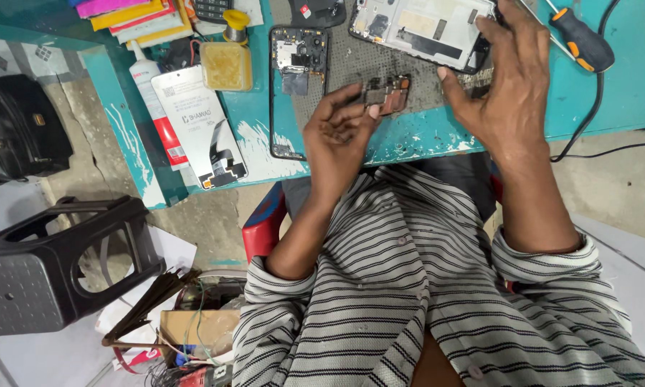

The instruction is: The person repairs a disassembled smartphone at a workbench. They use tweezers to lift and reposition the motherboard inside the phone frame, press the board into place by hand, and use a screwdriver to drive screws into the assembly. They also handle a heat gun over the phone and reposition the device repeatedly while working on its internal components.

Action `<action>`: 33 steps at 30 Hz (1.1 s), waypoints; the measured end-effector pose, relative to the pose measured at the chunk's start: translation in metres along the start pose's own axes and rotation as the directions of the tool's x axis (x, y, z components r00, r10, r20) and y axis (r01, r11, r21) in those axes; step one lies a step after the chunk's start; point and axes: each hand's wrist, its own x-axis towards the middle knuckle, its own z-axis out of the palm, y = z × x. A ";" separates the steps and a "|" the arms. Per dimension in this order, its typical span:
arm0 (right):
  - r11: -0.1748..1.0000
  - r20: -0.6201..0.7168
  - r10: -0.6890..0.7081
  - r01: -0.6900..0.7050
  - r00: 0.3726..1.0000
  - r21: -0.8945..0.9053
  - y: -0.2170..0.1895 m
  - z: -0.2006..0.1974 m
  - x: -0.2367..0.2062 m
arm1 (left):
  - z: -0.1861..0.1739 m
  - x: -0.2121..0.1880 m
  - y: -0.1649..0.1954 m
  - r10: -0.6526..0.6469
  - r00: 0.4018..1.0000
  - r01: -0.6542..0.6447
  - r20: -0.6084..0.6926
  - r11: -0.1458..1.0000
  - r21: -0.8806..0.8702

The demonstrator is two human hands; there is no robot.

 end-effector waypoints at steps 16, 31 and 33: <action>0.989 0.059 -0.119 0.124 0.991 -0.085 0.010 -0.015 0.015 | 0.013 0.018 0.031 0.279 0.932 -0.358 0.233 0.594 0.720; 0.937 -0.003 -0.028 0.027 1.000 0.347 -0.016 -0.021 0.001 | 0.046 0.021 0.025 0.218 0.972 -0.194 0.087 0.954 -0.228; 0.806 0.003 -0.041 0.031 0.999 0.591 -0.021 -0.030 0.023 | 0.042 0.022 0.032 0.182 0.983 -0.171 0.023 0.955 -0.243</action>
